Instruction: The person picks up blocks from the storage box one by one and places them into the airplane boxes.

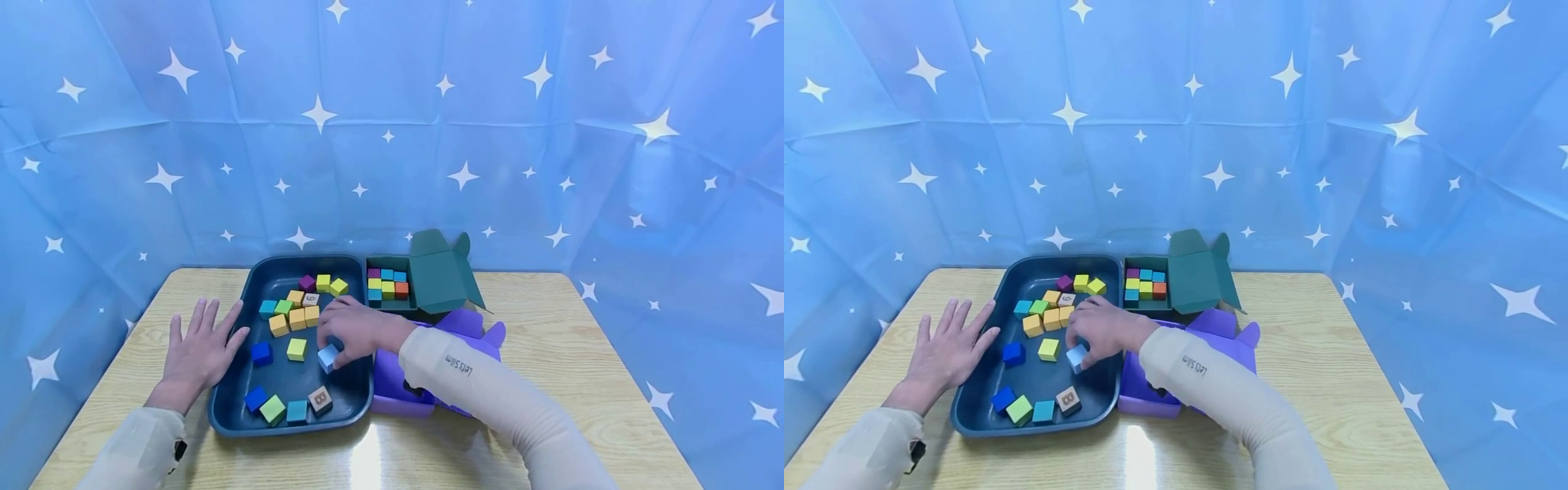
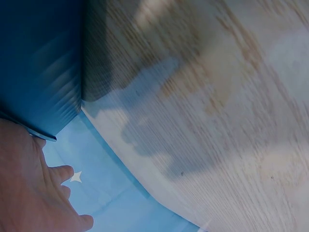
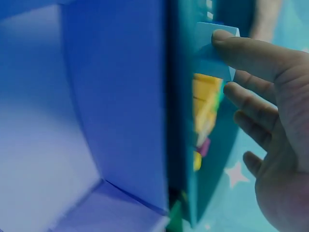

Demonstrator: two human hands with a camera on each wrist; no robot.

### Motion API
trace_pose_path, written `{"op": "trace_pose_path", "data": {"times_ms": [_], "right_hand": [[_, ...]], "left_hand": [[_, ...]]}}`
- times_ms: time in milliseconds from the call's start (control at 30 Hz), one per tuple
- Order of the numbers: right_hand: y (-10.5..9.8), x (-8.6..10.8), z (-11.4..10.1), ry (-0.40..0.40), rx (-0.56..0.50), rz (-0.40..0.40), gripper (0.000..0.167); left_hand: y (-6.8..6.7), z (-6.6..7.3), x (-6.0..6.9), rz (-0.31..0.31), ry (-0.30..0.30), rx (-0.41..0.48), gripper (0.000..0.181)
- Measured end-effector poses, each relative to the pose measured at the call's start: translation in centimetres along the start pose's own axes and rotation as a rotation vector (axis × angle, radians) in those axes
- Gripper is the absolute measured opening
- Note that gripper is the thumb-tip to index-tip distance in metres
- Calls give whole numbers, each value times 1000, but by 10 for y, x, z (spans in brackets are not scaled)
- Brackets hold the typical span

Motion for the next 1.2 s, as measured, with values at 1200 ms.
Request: {"op": "trace_pose_path", "data": {"times_ms": [1200], "right_hand": [[-25, 52, 136, 555, -11, 233, 35]], "left_hand": [[0, 0, 0, 18, 10, -2, 69]]}}
Point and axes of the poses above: each hand's wrist, its own x-axis away from the middle knuckle, its own y-axis out of the palm, z = x × y, the point moved 6 cm from there along -x, towards the middle knuckle
